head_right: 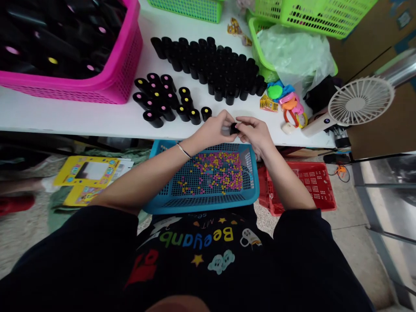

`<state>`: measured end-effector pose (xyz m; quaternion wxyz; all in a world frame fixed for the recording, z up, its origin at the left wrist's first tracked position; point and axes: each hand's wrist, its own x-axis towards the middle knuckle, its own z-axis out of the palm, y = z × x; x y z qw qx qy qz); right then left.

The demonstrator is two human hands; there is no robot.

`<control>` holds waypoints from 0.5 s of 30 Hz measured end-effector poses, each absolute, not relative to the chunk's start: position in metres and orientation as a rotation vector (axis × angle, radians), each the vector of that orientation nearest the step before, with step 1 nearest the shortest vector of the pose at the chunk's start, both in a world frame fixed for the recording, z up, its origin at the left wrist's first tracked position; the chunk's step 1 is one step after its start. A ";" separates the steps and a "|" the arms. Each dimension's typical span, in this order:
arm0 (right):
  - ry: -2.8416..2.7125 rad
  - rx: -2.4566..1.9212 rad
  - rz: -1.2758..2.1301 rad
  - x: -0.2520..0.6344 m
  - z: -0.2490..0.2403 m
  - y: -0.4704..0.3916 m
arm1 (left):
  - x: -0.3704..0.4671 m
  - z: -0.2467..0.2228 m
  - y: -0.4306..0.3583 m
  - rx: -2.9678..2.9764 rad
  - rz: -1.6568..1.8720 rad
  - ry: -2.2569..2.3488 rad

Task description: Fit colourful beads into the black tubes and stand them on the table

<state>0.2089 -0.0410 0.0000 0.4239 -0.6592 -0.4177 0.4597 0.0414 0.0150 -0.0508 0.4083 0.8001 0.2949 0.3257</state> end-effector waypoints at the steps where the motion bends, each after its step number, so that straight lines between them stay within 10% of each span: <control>1: -0.967 -1.659 1.228 0.207 0.002 -0.039 | 0.041 -0.051 0.015 1.998 0.824 0.738; 15: -0.722 -1.527 1.407 0.211 -0.007 -0.037 | 0.040 -0.050 0.018 2.089 0.743 0.715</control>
